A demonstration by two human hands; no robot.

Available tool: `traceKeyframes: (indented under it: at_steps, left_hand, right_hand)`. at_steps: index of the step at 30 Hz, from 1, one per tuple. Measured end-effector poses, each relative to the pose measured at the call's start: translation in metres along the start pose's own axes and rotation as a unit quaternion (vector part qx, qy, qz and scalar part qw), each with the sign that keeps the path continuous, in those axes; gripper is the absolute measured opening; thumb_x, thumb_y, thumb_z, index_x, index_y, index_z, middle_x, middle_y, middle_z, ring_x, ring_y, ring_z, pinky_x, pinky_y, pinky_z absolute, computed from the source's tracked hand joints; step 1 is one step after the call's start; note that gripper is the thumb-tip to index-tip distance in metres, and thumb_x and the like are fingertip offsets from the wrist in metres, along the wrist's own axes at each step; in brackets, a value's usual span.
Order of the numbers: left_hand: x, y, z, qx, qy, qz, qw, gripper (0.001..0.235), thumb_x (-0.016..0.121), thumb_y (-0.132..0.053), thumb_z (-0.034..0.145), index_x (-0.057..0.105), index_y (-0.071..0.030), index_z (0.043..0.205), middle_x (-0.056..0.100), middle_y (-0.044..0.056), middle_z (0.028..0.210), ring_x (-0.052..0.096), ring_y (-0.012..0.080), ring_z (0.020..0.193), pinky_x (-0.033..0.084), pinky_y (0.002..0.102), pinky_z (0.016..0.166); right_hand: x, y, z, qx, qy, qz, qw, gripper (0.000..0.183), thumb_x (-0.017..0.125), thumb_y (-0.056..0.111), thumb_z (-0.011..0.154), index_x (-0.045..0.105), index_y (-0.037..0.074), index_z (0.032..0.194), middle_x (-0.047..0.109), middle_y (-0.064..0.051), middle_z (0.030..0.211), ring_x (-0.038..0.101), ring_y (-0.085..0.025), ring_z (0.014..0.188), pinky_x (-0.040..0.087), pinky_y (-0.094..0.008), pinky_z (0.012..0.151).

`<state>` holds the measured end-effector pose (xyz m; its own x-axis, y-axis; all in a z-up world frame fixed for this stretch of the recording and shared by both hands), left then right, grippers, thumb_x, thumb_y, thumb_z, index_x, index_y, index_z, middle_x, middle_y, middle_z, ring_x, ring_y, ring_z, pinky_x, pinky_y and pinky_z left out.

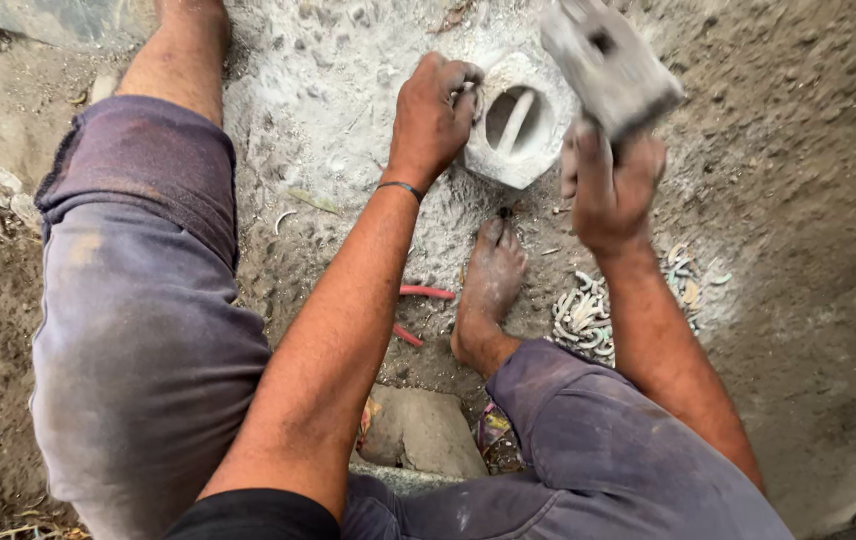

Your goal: The person sits on the ground and repeatedly places small metal hooks into a hexagonal mold, then strikes them with a hammer to shape them. The person occasionally uses pliers to adjust the hooks. Finished hooks are placed into a nearby sack.

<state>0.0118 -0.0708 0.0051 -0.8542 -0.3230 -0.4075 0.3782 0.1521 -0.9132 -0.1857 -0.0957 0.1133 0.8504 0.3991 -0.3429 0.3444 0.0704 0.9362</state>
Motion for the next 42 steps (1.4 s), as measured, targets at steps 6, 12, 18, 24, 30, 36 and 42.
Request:
traceKeyframes:
  at_steps: [6, 12, 18, 24, 30, 36, 42]
  left_hand:
    - [-0.023, 0.028, -0.005, -0.090, -0.062, -0.096, 0.989, 0.044, 0.049, 0.006, 0.085, 0.065, -0.008, 0.123, 0.073, 0.007, 0.087, 0.072, 0.0192, 0.079, 0.059, 0.033, 0.075]
    - [-0.017, 0.044, -0.006, -0.135, -0.070, -0.129, 0.980, 0.036, 0.050, 0.002, 0.087, 0.066, -0.008, 0.118, 0.074, 0.007, 0.084, 0.074, 0.0184, 0.076, 0.059, 0.033, 0.074]
    - [-0.019, 0.046, -0.014, -0.155, -0.075, -0.098, 0.980, 0.030, 0.050, 0.000, 0.085, 0.065, -0.008, 0.110, 0.073, 0.005, 0.082, 0.071, 0.0178, 0.077, 0.058, 0.033, 0.074]
    - [-0.014, 0.016, -0.024, -0.151, -0.052, -0.027, 0.987, 0.012, 0.062, -0.010, 0.092, 0.054, -0.008, 0.100, 0.061, 0.007, 0.081, 0.065, 0.0221, 0.074, 0.054, 0.037, 0.070]
    - [-0.017, -0.022, -0.039, -0.037, -0.082, 0.003, 0.996, 0.037, 0.079, -0.020, 0.088, 0.054, -0.007, 0.111, 0.058, 0.013, 0.101, 0.062, 0.0305, 0.086, 0.051, 0.041, 0.074]
    - [-0.015, -0.011, -0.025, -0.036, -0.085, 0.027, 0.995, 0.029, 0.080, -0.016, 0.086, 0.060, -0.011, 0.107, 0.059, 0.010, 0.098, 0.064, 0.0282, 0.085, 0.052, 0.042, 0.076]
    - [-0.005, -0.013, -0.013, -0.031, -0.037, 0.084, 0.995, 0.014, 0.073, -0.009, 0.094, 0.059, -0.010, 0.097, 0.056, 0.009, 0.094, 0.062, 0.0244, 0.081, 0.051, 0.040, 0.071]
  right_hand:
    - [0.049, -0.053, 0.000, 0.035, 0.087, -0.310, 0.946, 0.051, 0.051, 0.048, 0.116, 0.063, 0.000, 0.105, 0.066, -0.009, 0.083, 0.063, -0.010, 0.070, 0.053, -0.029, 0.061]
    - [0.003, -0.049, 0.000, 0.158, 0.013, -0.124, 0.980, 0.051, 0.048, 0.055, 0.107, 0.062, 0.006, 0.098, 0.056, -0.006, 0.071, 0.056, -0.010, 0.054, 0.048, -0.029, 0.043]
    - [0.020, -0.035, -0.010, 0.079, 0.008, -0.112, 0.991, 0.054, 0.049, 0.054, 0.111, 0.056, 0.004, 0.091, 0.056, -0.004, 0.067, 0.055, -0.013, 0.057, 0.047, -0.031, 0.049]
    - [0.050, -0.074, -0.012, 0.151, 0.082, -0.234, 0.957, 0.046, 0.056, 0.045, 0.110, 0.064, 0.004, 0.092, 0.061, -0.002, 0.069, 0.058, -0.014, 0.057, 0.049, -0.035, 0.051]
    - [0.027, -0.092, -0.043, 0.264, -0.040, 0.113, 0.957, 0.044, 0.056, 0.048, 0.105, 0.059, 0.008, 0.088, 0.057, 0.000, 0.066, 0.051, -0.007, 0.048, 0.043, -0.024, 0.039]
    - [0.012, -0.084, -0.038, 0.201, -0.042, 0.115, 0.972, 0.048, 0.059, 0.053, 0.105, 0.058, 0.007, 0.089, 0.056, 0.001, 0.065, 0.051, -0.006, 0.050, 0.042, -0.021, 0.040]
    - [0.017, -0.068, -0.037, 0.174, -0.022, 0.038, 0.984, 0.050, 0.060, 0.055, 0.103, 0.061, 0.007, 0.091, 0.056, 0.003, 0.065, 0.051, -0.004, 0.050, 0.042, -0.020, 0.040]
Point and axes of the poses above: each hand's wrist, its own z-axis towards the middle knuckle, its own x-axis out of the palm, y = z × x, the point moved 10 cm from there along z, towards the middle knuckle
